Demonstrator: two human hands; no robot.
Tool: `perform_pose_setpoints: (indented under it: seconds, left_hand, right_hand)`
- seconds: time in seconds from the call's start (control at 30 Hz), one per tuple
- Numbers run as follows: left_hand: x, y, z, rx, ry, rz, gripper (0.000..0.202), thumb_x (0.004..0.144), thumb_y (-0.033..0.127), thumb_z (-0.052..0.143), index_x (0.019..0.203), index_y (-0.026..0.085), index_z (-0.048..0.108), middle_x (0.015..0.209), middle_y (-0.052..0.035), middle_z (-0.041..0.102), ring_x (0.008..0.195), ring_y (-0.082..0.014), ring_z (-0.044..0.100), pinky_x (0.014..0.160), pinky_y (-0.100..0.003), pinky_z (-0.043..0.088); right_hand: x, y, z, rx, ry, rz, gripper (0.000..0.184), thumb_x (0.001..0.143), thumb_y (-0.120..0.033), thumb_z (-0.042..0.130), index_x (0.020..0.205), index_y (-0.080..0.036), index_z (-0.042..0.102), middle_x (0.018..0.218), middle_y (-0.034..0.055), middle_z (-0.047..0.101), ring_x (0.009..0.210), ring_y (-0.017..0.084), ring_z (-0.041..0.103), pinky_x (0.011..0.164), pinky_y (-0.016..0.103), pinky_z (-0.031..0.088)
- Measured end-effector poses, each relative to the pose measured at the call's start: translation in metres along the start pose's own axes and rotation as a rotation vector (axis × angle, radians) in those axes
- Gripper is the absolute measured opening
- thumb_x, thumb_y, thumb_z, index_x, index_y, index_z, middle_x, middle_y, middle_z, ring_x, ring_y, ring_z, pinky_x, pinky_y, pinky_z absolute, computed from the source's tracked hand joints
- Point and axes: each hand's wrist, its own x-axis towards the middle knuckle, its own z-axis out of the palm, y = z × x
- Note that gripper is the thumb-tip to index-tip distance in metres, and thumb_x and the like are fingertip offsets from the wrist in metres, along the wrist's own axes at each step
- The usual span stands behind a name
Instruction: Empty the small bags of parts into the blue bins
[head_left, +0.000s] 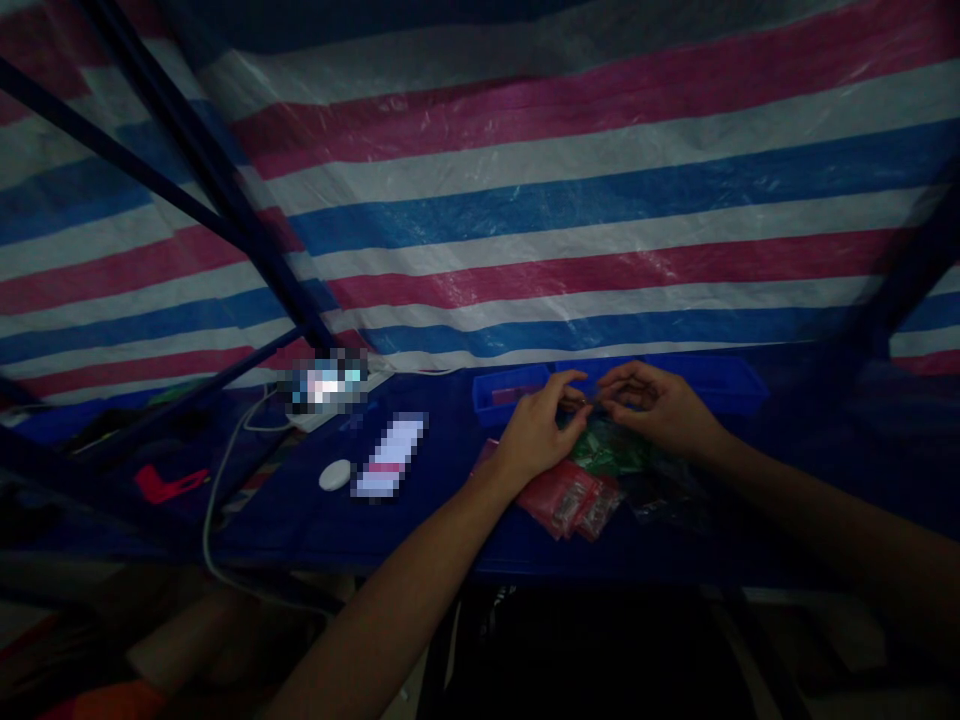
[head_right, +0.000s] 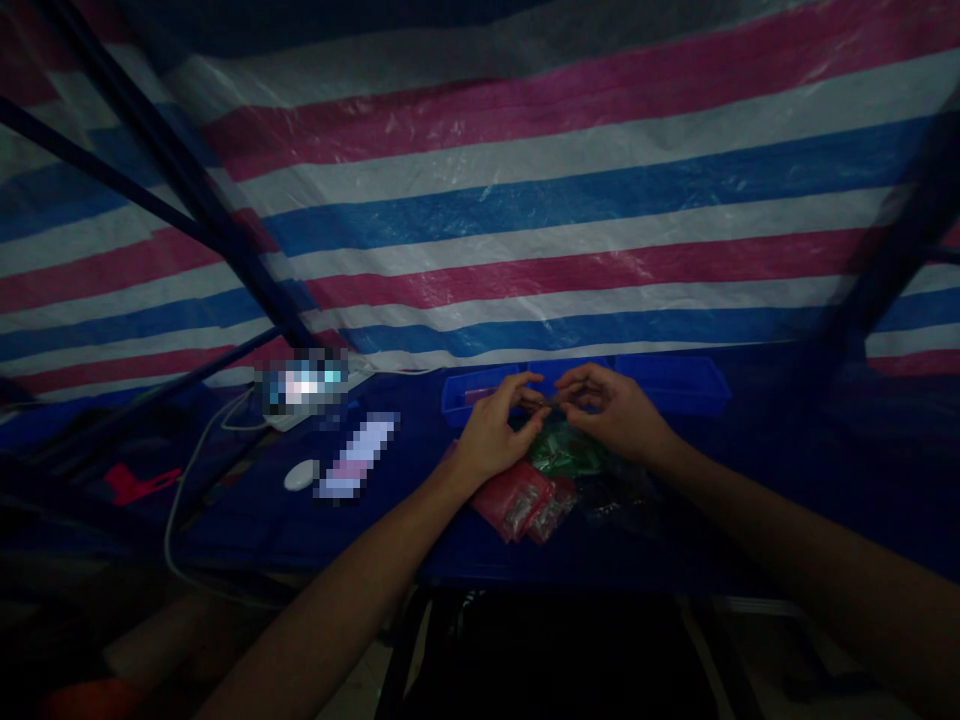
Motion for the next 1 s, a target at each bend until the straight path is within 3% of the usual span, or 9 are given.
perform_pose_setpoints:
  seconds: [0.2, 0.37, 0.5, 0.7, 0.8, 1.0]
  left_hand:
    - [0.002, 0.001, -0.001, -0.033, -0.008, -0.039, 0.042, 0.094, 0.016, 0.066, 0.133, 0.022, 0.051, 0.104, -0.0050, 0.074, 0.096, -0.0186, 0.074, 0.091, -0.036, 0.059]
    - [0.003, 0.002, -0.003, -0.052, -0.009, -0.099, 0.047, 0.094, 0.017, 0.068, 0.138, 0.022, 0.051, 0.101, -0.0036, 0.076, 0.096, -0.0189, 0.074, 0.090, -0.034, 0.059]
    - [0.001, 0.001, -0.002, -0.051, -0.029, -0.060, 0.049, 0.096, 0.016, 0.065, 0.142, 0.023, 0.050, 0.108, -0.0042, 0.076, 0.100, -0.0180, 0.074, 0.094, -0.034, 0.057]
    - [0.001, 0.003, -0.003, 0.103, -0.031, -0.068, 0.022, 0.098, 0.025, 0.061, 0.120, 0.019, 0.066, 0.099, -0.0048, 0.076, 0.089, -0.0194, 0.073, 0.085, -0.035, 0.059]
    - [0.002, 0.008, -0.005, 0.026, -0.045, -0.088, 0.022, 0.100, 0.023, 0.056, 0.120, 0.020, 0.067, 0.101, -0.0050, 0.077, 0.089, -0.0191, 0.074, 0.081, -0.032, 0.060]
    - [0.002, 0.015, -0.009, -0.137, -0.028, -0.093, 0.023, 0.101, 0.024, 0.055, 0.119, 0.018, 0.068, 0.108, -0.0075, 0.076, 0.096, -0.0202, 0.074, 0.089, -0.035, 0.060]
  right_hand:
    - [0.001, 0.002, 0.001, 0.046, -0.003, -0.008, 0.036, 0.081, -0.034, 0.082, 0.111, -0.021, 0.065, 0.106, 0.0096, 0.076, 0.101, 0.026, 0.075, 0.095, 0.045, 0.061]
    - [-0.001, -0.001, 0.002, -0.061, -0.043, -0.051, 0.034, 0.084, -0.037, 0.079, 0.114, -0.024, 0.068, 0.119, 0.0094, 0.073, 0.109, 0.027, 0.072, 0.099, 0.047, 0.060]
    - [-0.001, -0.005, 0.000, -0.191, -0.080, -0.124, 0.023, 0.089, -0.039, 0.074, 0.108, -0.026, 0.073, 0.110, 0.0069, 0.075, 0.105, 0.027, 0.072, 0.097, 0.048, 0.059]
    - [-0.001, -0.011, -0.002, -0.356, 0.019, -0.285, 0.014, 0.091, -0.037, 0.072, 0.101, -0.028, 0.076, 0.100, 0.0056, 0.076, 0.094, 0.026, 0.072, 0.087, 0.045, 0.059]
    - [-0.002, -0.015, -0.003, -0.429, 0.044, -0.351, 0.009, 0.092, -0.031, 0.071, 0.099, -0.029, 0.076, 0.097, 0.0046, 0.077, 0.094, 0.027, 0.072, 0.085, 0.046, 0.058]
    - [-0.001, -0.019, -0.005, -0.527, -0.016, -0.474, 0.013, 0.093, -0.026, 0.069, 0.102, -0.031, 0.077, 0.102, 0.0028, 0.079, 0.104, 0.029, 0.069, 0.096, 0.051, 0.055]
